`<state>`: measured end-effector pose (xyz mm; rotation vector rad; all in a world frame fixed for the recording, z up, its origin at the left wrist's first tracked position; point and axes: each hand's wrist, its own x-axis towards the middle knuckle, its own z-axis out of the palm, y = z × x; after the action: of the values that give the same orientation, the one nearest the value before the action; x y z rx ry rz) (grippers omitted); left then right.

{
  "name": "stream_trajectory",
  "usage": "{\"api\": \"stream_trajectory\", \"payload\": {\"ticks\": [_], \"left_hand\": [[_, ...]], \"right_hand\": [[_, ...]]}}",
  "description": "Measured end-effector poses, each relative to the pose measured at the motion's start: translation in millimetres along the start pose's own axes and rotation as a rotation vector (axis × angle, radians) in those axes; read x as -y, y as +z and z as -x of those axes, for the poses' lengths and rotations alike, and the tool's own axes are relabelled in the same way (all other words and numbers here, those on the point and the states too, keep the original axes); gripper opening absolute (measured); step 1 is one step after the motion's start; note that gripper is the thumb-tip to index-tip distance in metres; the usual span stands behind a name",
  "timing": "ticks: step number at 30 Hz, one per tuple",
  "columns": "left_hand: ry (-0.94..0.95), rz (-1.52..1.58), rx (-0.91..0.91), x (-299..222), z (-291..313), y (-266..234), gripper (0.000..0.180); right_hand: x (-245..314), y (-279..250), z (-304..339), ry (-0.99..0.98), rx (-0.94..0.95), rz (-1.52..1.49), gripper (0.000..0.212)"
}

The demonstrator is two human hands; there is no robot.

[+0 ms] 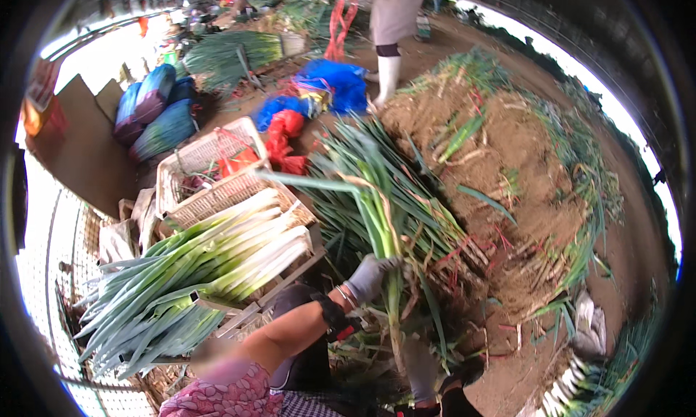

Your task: Stripping outer leaves and sorting harvested leeks for packaging.

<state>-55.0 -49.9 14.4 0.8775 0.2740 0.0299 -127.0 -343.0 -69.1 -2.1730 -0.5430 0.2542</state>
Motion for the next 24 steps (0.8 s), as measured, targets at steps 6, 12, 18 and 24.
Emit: {"api": "stream_trajectory", "payload": {"ticks": [6, 12, 18, 24], "left_hand": [[0.026, -0.04, 0.123, -32, 11, -11, 0.034], [0.193, -0.132, -0.095, -23, -7, -48, 0.032], [0.177, -0.169, -0.257, -50, 15, -69, 0.021], [0.239, 0.012, -0.366, -81, 7, -71, 0.022]], "right_hand": [[129, 44, -131, 0.186, -0.038, -0.653, 0.031], [20, 126, -173, -0.095, 0.073, -0.461, 0.034], [99, 86, -139, -0.036, 0.119, -0.171, 0.036], [120, 43, -126, -0.039, 0.029, -0.083, 0.042]]}}
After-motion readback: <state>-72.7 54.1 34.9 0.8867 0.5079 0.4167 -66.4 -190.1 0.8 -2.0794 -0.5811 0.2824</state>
